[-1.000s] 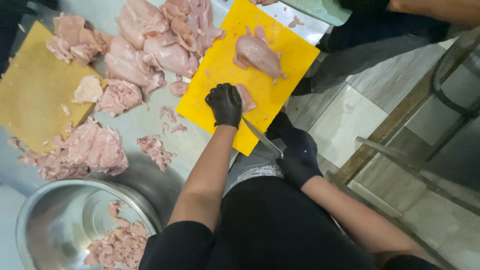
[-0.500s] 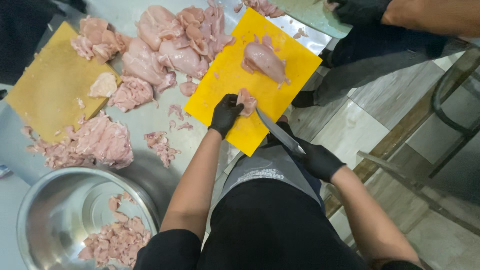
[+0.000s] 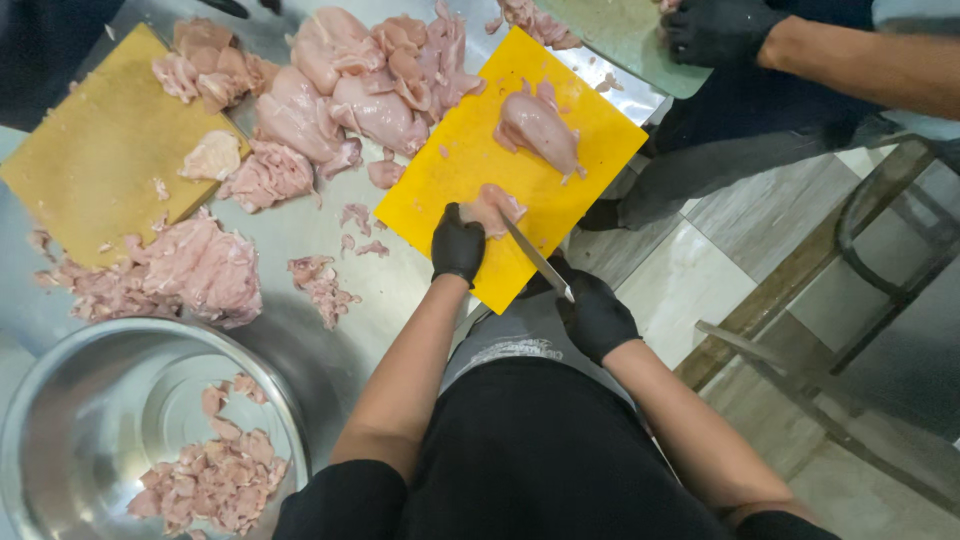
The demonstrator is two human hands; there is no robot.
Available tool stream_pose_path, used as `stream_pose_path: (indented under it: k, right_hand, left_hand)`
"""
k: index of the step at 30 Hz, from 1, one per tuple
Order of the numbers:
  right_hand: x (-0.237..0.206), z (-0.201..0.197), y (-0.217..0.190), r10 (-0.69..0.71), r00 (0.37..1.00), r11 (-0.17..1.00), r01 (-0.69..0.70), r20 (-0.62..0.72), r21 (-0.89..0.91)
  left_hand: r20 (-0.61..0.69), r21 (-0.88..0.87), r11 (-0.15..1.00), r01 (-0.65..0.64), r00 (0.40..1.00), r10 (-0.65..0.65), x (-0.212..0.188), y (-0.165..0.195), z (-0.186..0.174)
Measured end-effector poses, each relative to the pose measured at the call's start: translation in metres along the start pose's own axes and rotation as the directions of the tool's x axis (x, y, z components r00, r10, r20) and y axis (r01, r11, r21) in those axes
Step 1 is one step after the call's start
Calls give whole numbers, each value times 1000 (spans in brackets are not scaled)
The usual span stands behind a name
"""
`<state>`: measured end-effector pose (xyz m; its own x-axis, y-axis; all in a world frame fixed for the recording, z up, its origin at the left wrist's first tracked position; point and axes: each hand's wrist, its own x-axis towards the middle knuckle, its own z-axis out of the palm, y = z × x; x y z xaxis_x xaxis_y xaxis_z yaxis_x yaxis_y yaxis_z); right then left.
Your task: The person trims raw chicken breasts on a yellow cutting board, using a knife to slice off fat and unwanted pieces by hand. They place trimmed pieces aside and drop trimmings into a large metal bowl, working through pieces one at a time alongside other workers trimming chicken at the same table.
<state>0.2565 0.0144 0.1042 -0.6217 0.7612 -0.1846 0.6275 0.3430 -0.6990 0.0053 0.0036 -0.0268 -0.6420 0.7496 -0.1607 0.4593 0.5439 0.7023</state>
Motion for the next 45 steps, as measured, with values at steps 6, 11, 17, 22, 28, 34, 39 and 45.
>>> stream_pose_path:
  k: [6, 11, 17, 22, 28, 34, 39, 45]
  right_hand:
    - [34, 15, -6, 313, 934, 941, -280, 171, -189]
    - [47, 21, -18, 500, 838, 852, -432, 217, -297]
    - [87, 89, -5, 666, 737, 692, -668, 114, 275]
    - [109, 99, -1, 322, 937, 921, -277, 137, -274]
    - [39, 23, 3, 314, 943, 948, -306, 109, -89]
    - [20, 7, 25, 335, 910, 941, -311, 244, -132]
    - [13, 2, 46, 289, 907, 957, -285, 304, -60]
    - [1, -2, 62, 459, 789, 888, -418, 409, -191]
  left_hand:
    - [114, 127, 991, 36, 992, -50, 5, 25, -12]
    - [165, 244, 968, -52, 986, 12, 6, 22, -4]
    - [142, 232, 952, -198, 975, 168, -4, 7, 9]
    - [65, 243, 928, -281, 960, 273, -6, 0, 11]
    - [-16, 348, 912, -219, 971, 239, 28, -21, -4]
    - [-124, 164, 986, -7, 992, 28, 70, -42, -68]
    - [-557, 112, 887, -448, 711, 429, 85, 8, -57]
    - [541, 276, 658, -700, 679, 496, 55, 60, -26]
